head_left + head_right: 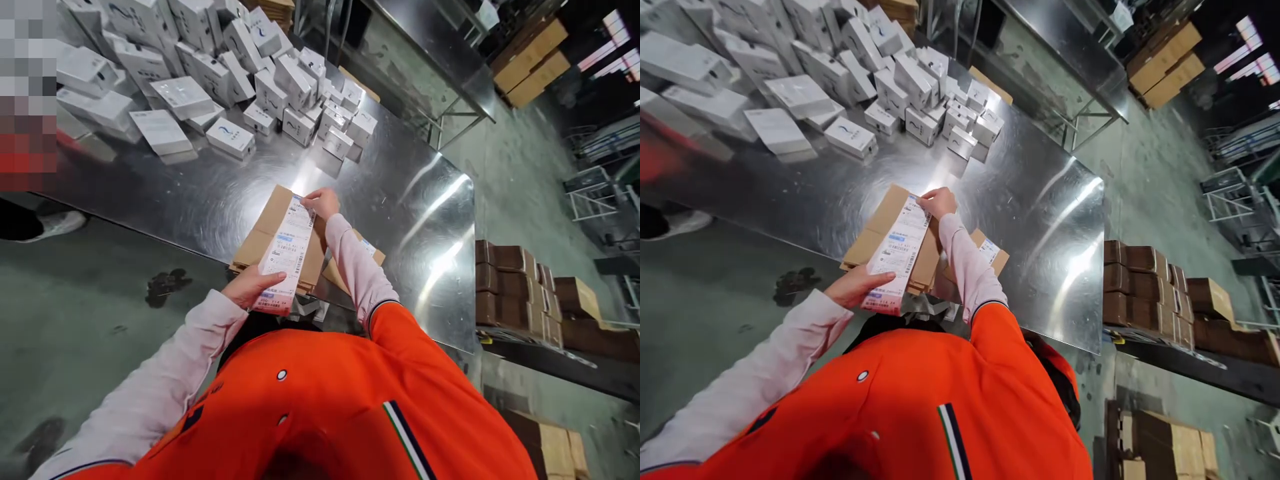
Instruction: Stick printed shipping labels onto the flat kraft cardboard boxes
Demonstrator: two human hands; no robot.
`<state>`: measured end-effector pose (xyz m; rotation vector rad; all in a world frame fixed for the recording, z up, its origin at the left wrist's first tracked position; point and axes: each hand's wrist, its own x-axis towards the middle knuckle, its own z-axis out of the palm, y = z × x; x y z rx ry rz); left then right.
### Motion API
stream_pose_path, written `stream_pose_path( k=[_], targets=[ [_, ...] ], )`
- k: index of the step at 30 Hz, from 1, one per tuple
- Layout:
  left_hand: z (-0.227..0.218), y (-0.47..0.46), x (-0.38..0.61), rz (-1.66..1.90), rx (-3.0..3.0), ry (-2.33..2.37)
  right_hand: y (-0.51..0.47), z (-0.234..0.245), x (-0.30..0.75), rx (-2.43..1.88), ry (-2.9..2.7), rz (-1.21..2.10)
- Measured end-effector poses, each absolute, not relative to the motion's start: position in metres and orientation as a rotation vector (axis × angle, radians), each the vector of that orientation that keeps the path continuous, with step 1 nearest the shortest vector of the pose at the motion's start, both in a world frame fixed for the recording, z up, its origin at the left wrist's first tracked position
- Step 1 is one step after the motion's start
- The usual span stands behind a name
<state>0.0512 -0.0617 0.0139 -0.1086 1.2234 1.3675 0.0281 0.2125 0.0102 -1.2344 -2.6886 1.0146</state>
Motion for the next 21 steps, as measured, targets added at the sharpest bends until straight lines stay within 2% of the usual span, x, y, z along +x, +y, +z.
stream_pose_path(
  k=[5, 8, 11, 13, 16, 20, 21],
  targets=[
    [-0.002, -0.073, 0.050, 1.338, 0.061, 1.295, 0.214, 0.005, 0.029, -1.188, -2.737, 0.950],
    [-0.010, -0.102, 0.060, 1.212, 0.129, 1.418, 0.210, 0.005, 0.031, -1.148, -2.818, 0.648],
    [-0.006, -0.145, 0.071, 1.116, 0.129, 1.491, 0.193, 0.004, 0.032, -0.727, -3.035, 0.410],
    [0.004, -0.169, 0.070, 1.102, 0.101, 1.490, 0.176, 0.001, 0.034, -0.472, -3.147, 0.423],
    [0.028, -0.179, 0.050, 1.167, 0.069, 1.562, 0.146, 0.001, 0.044, -0.410, -3.184, 0.386],
    [0.049, -0.129, 0.012, 1.292, 0.274, 1.921, 0.124, 0.008, 0.076, 0.051, -3.167, 0.477],
    [0.050, -0.110, 0.004, 1.288, 0.374, 2.018, 0.123, 0.009, 0.088, 0.058, -3.136, 0.532]
  ],
)
